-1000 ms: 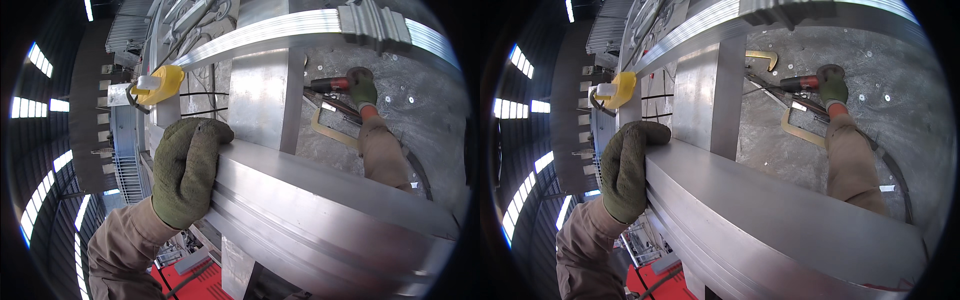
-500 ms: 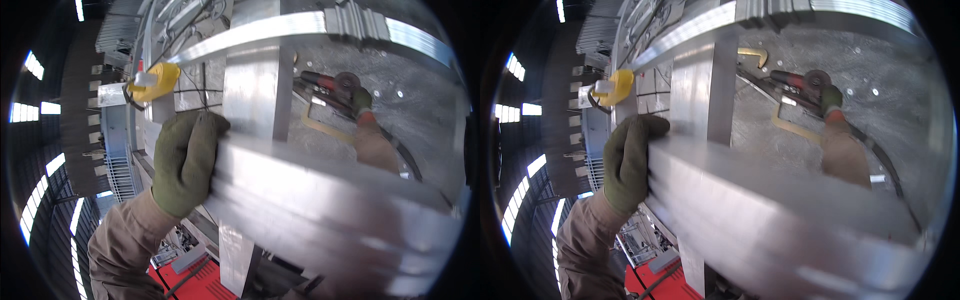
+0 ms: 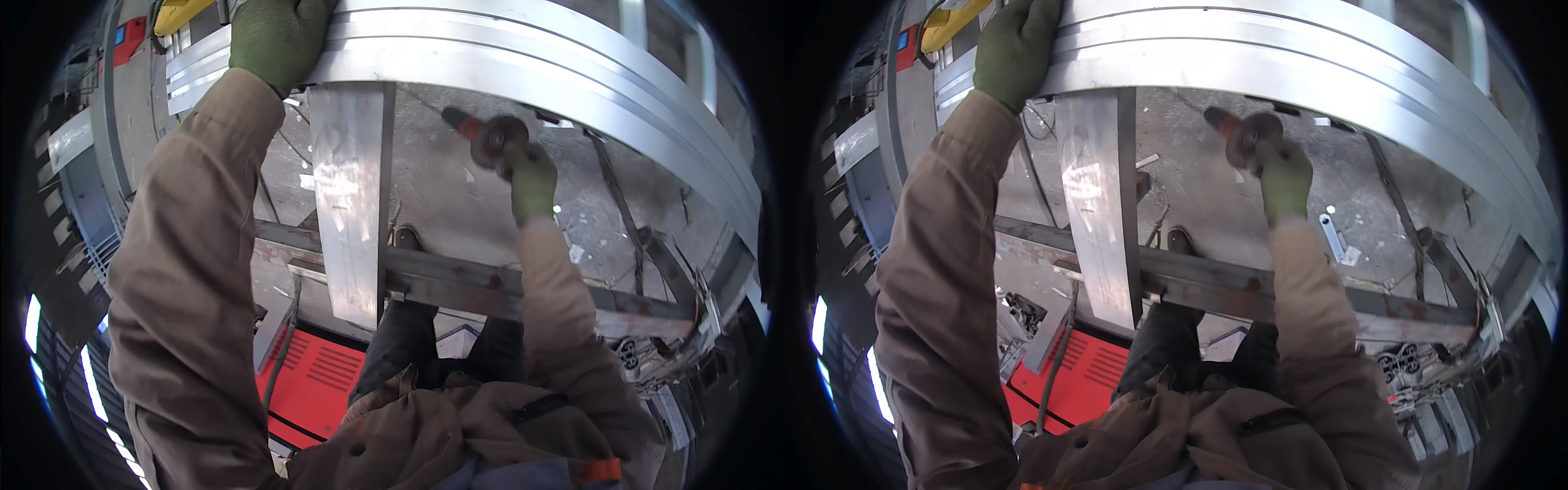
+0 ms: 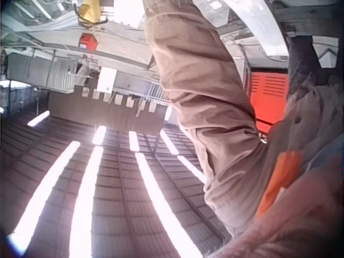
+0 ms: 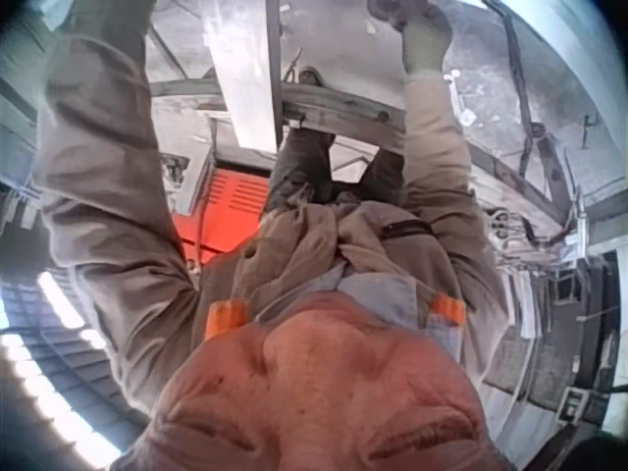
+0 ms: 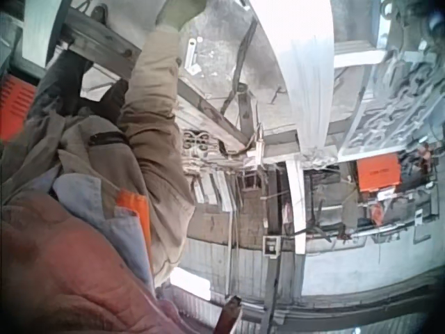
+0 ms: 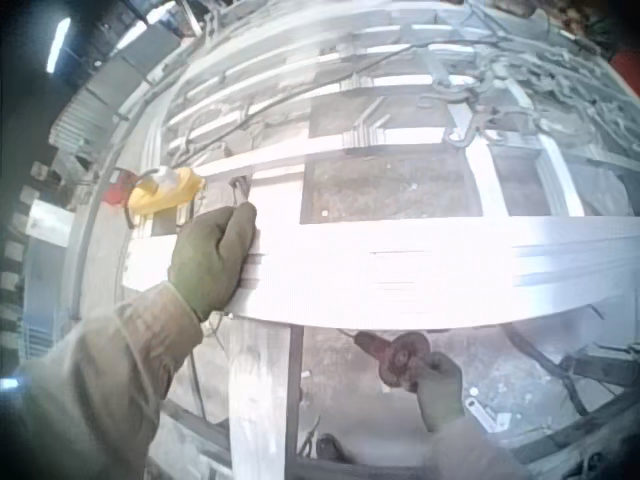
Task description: The person assembles a metal gate by attaching ornate metal pieces to a frame using a pneumatic rivet gun and an angle grinder. They position the decorative elements, secure them with rivets, and grind the surfaces to smooth them.
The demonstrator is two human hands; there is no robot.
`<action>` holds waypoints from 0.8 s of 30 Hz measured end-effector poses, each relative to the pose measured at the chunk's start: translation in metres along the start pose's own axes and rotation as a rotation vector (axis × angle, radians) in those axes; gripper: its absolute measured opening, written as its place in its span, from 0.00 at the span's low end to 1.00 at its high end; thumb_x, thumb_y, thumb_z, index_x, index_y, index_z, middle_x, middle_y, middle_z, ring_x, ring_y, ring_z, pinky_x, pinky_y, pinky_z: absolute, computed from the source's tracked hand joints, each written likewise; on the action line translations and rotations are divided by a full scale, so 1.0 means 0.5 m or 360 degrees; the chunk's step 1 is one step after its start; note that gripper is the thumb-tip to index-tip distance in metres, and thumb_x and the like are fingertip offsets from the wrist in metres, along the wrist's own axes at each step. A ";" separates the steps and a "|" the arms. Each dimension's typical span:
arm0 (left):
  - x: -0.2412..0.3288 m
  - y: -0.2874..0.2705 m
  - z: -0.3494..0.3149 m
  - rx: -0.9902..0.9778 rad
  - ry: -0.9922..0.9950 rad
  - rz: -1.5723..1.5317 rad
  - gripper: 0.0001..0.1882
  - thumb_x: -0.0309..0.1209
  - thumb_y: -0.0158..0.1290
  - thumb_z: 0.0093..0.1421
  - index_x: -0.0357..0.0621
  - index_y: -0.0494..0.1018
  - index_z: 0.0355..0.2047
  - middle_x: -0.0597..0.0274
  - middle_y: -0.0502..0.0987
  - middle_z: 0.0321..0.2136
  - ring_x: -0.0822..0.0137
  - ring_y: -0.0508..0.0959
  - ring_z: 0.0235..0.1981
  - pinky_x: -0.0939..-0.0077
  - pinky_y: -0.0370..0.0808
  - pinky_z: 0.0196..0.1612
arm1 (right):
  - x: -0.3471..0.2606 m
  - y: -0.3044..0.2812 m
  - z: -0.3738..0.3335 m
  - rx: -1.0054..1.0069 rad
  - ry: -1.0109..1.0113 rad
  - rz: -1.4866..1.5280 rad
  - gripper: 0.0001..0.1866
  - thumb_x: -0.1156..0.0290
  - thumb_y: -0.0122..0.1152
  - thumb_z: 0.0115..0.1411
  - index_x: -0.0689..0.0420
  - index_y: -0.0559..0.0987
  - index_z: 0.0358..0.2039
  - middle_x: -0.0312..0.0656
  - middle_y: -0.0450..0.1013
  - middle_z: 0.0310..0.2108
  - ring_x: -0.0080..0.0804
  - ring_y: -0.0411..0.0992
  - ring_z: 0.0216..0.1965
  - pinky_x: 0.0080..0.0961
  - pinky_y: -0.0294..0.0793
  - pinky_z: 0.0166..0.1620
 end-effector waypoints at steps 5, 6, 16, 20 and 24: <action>0.013 -0.009 -0.004 0.0242 0.0334 0.0109 0.29 0.48 0.51 0.81 0.34 0.85 0.33 0.35 0.87 0.32 0.34 0.87 0.37 0.42 0.82 0.46 | -0.038 -0.229 -0.386 0.0232 -0.0058 -0.0089 0.17 0.62 0.76 0.72 0.66 0.88 0.48 0.33 0.80 0.36 0.19 0.72 0.36 0.25 0.74 0.40; 0.016 -0.025 -0.008 0.0453 0.0406 0.0282 0.27 0.45 0.51 0.79 0.37 0.85 0.31 0.37 0.87 0.31 0.33 0.87 0.35 0.39 0.82 0.46 | -0.059 -0.269 -0.463 0.0239 -0.0107 -0.0076 0.17 0.63 0.75 0.74 0.66 0.88 0.50 0.32 0.80 0.37 0.19 0.73 0.37 0.24 0.74 0.41; 0.387 0.067 -0.678 -0.0459 0.0894 -0.0364 0.53 0.51 0.77 0.60 0.41 0.68 0.79 0.42 0.74 0.76 0.37 0.73 0.77 0.40 0.69 0.79 | -0.193 -0.557 -1.017 0.0581 -0.0413 0.0417 0.09 0.70 0.74 0.76 0.64 0.87 0.47 0.34 0.83 0.43 0.19 0.76 0.43 0.23 0.77 0.50; 0.584 0.054 -0.873 -0.0640 0.0916 -0.0508 0.66 0.52 0.85 0.46 0.41 0.66 0.81 0.40 0.72 0.78 0.32 0.71 0.77 0.34 0.64 0.81 | -0.237 -0.702 -1.201 0.0701 -0.0441 0.0337 0.05 0.75 0.73 0.73 0.62 0.88 0.46 0.29 0.82 0.40 0.18 0.74 0.41 0.21 0.74 0.48; 0.773 0.052 -0.964 -0.0506 0.1034 -0.0463 0.62 0.50 0.84 0.45 0.44 0.70 0.78 0.44 0.80 0.70 0.39 0.78 0.71 0.36 0.67 0.80 | -0.231 -0.896 -1.318 0.0518 -0.0381 0.0627 0.07 0.72 0.75 0.75 0.62 0.88 0.46 0.31 0.83 0.38 0.16 0.75 0.39 0.20 0.75 0.45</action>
Point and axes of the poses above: each hand's wrist, its own z-axis towards the middle knuckle, its own y-axis out of the palm, x = y × z, the point moved 3 cm from there along z, towards the middle knuckle
